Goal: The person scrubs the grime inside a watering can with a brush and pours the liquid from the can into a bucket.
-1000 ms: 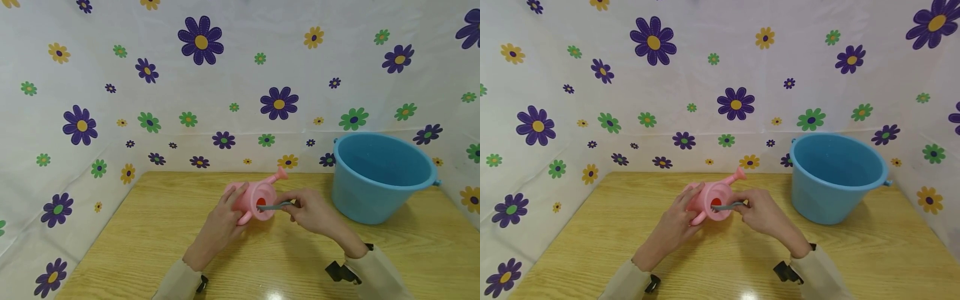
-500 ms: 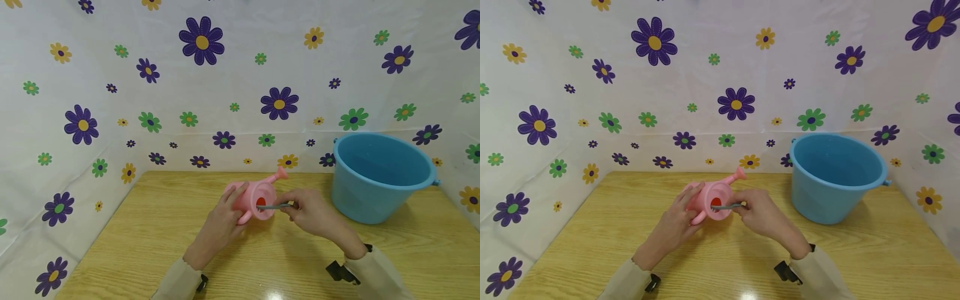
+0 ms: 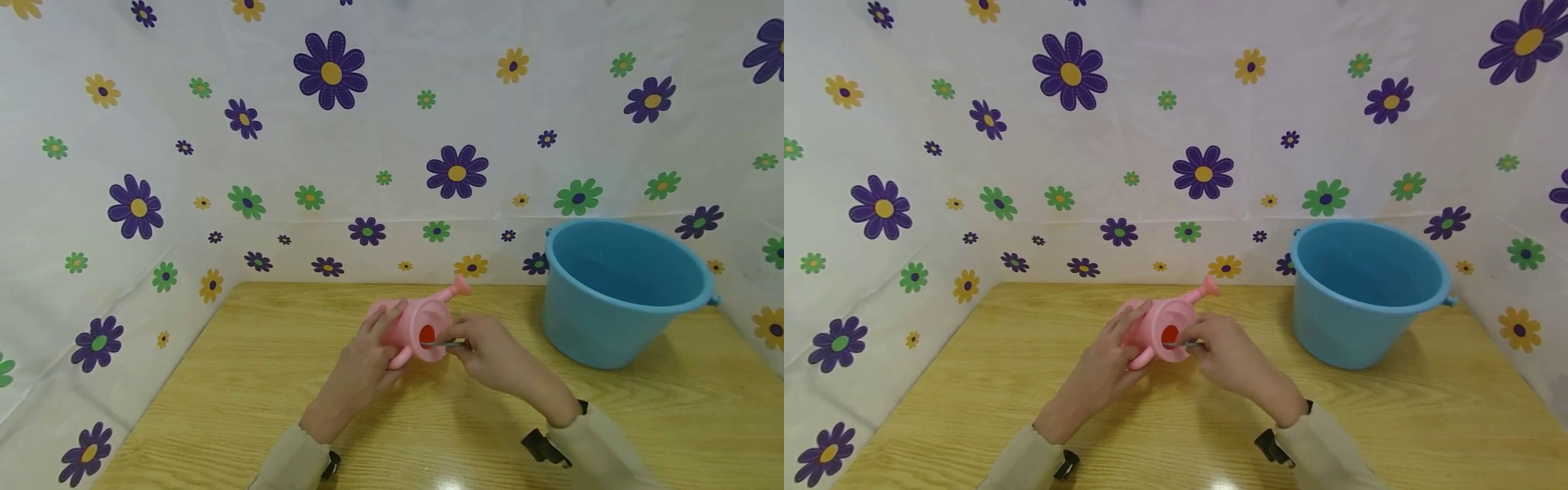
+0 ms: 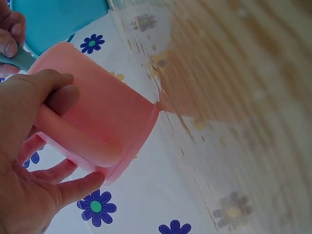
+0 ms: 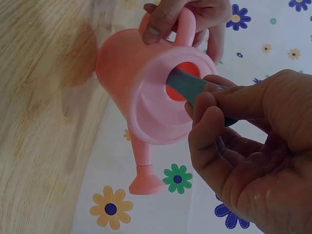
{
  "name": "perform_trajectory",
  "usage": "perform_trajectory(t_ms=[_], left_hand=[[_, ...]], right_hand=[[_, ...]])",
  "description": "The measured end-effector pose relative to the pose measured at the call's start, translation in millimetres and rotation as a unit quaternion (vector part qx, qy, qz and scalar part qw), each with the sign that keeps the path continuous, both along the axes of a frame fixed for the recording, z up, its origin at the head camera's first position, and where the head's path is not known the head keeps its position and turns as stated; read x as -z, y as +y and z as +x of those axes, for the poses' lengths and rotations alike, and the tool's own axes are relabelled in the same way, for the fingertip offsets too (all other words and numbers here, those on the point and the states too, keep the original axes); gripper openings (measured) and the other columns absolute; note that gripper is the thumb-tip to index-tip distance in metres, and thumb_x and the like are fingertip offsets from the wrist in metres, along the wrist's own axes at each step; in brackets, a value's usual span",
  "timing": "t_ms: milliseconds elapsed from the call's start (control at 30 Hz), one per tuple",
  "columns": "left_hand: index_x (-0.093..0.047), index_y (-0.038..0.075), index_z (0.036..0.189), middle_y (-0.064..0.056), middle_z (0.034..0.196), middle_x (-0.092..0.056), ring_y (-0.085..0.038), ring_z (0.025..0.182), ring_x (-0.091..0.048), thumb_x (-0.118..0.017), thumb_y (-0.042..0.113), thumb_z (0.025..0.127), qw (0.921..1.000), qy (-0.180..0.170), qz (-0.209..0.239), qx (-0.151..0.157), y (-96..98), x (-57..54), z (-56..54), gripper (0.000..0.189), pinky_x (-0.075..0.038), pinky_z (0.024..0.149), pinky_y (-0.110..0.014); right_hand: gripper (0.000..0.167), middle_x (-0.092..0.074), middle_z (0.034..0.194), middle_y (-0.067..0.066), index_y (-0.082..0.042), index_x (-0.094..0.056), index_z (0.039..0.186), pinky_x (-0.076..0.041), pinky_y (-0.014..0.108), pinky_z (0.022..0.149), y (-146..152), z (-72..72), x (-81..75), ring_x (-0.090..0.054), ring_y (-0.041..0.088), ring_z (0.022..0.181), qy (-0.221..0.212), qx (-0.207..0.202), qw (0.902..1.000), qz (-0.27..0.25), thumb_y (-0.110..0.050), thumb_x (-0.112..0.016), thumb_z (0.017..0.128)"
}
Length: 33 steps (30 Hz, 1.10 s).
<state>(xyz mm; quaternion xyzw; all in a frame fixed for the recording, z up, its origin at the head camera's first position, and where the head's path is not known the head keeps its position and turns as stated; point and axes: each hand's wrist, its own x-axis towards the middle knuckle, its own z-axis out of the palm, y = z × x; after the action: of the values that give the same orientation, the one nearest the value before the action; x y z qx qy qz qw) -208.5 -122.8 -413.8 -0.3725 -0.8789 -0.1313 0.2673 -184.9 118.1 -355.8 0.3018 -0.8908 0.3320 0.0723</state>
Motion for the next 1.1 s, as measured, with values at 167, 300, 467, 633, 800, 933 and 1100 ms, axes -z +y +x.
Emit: perform_trajectory(t_ms=[167, 300, 467, 633, 800, 933, 1100], left_hand=[[-0.065, 0.007, 0.058, -0.015, 0.151, -0.054, -0.032, 0.143, -0.049, -0.080, 0.018, 0.088, 1.0000, -0.001, -0.004, -0.002, 0.1, 0.3, 0.5, 0.036, -0.048, 0.114, -0.043], [-0.064, 0.006, 0.058, -0.016, 0.151, -0.053, -0.033, 0.144, -0.049, -0.079, 0.018, 0.090, 1.0000, -0.005, 0.004, 0.003, 0.7, -0.1, 0.8, 0.037, -0.048, 0.114, -0.043], [-0.064, 0.006, 0.058, -0.016, 0.154, -0.051, -0.033, 0.145, -0.048, -0.079, 0.016, 0.089, 0.9999, -0.014, 0.005, 0.001, 0.5, -0.6, 1.4, 0.036, -0.042, 0.120, -0.042], [-0.065, 0.005, 0.059, -0.015, 0.155, -0.050, -0.034, 0.145, -0.047, -0.080, 0.013, 0.088, 0.9998, -0.017, -0.004, -0.003, 0.5, -0.4, 1.2, 0.033, -0.042, 0.120, -0.041], [-0.065, 0.005, 0.059, -0.015, 0.155, -0.050, -0.034, 0.145, -0.048, -0.079, 0.011, 0.087, 0.9999, -0.015, -0.002, -0.001, 0.2, 0.0, 0.6, 0.032, -0.042, 0.120, -0.041], [-0.064, 0.005, 0.059, -0.015, 0.154, -0.050, -0.034, 0.145, -0.047, -0.079, 0.011, 0.086, 0.9999, -0.015, -0.002, -0.002, -0.6, 0.5, 0.6, 0.032, -0.042, 0.120, -0.040], [-0.065, 0.006, 0.060, -0.015, 0.155, -0.050, -0.034, 0.145, -0.047, -0.079, 0.014, 0.088, 0.9998, -0.017, -0.008, -0.006, -0.3, -0.6, 1.0, 0.033, -0.043, 0.119, -0.041]], right_hand=[[0.023, -0.076, 0.106, 0.006, -0.006, -0.079, 0.103, -0.063, 0.041, 0.091, -8, -1.0, 4.9, -0.071, 0.024, 0.101, 0.015, 0.004, 0.9995, 0.027, 0.008, -0.068, 0.089], [0.021, -0.074, 0.105, 0.007, -0.005, -0.079, 0.103, -0.063, 0.041, 0.092, -13, -0.8, 6.7, -0.069, 0.023, 0.100, 0.043, 0.008, 0.9973, 0.059, 0.007, -0.069, 0.089], [0.021, -0.072, 0.104, 0.007, -0.005, -0.080, 0.104, -0.063, 0.037, 0.089, -16, -0.9, 7.9, -0.067, 0.020, 0.093, 0.069, 0.011, 0.9939, 0.085, 0.006, -0.070, 0.089], [0.016, -0.068, 0.101, 0.006, -0.007, -0.079, 0.103, -0.062, 0.030, 0.081, -16, -0.8, 10.0, -0.062, 0.016, 0.088, 0.068, 0.006, 0.9916, 0.110, 0.000, -0.074, 0.089], [0.014, -0.067, 0.102, 0.008, -0.004, -0.076, 0.103, -0.062, 0.026, 0.076, -16, 0.5, 11.7, -0.063, 0.014, 0.086, 0.098, 0.006, 0.9887, 0.113, -0.004, -0.076, 0.089], [0.015, -0.067, 0.101, 0.009, -0.001, -0.075, 0.104, -0.062, 0.024, 0.075, -17, 1.9, 12.5, -0.064, 0.014, 0.083, 0.130, 0.011, 0.9841, 0.120, -0.003, -0.077, 0.089], [0.017, -0.067, 0.100, 0.010, -0.001, -0.075, 0.105, -0.064, 0.028, 0.081, -19, 1.6, 12.9, -0.064, 0.016, 0.087, 0.143, 0.012, 0.9792, 0.144, -0.001, -0.076, 0.088]])
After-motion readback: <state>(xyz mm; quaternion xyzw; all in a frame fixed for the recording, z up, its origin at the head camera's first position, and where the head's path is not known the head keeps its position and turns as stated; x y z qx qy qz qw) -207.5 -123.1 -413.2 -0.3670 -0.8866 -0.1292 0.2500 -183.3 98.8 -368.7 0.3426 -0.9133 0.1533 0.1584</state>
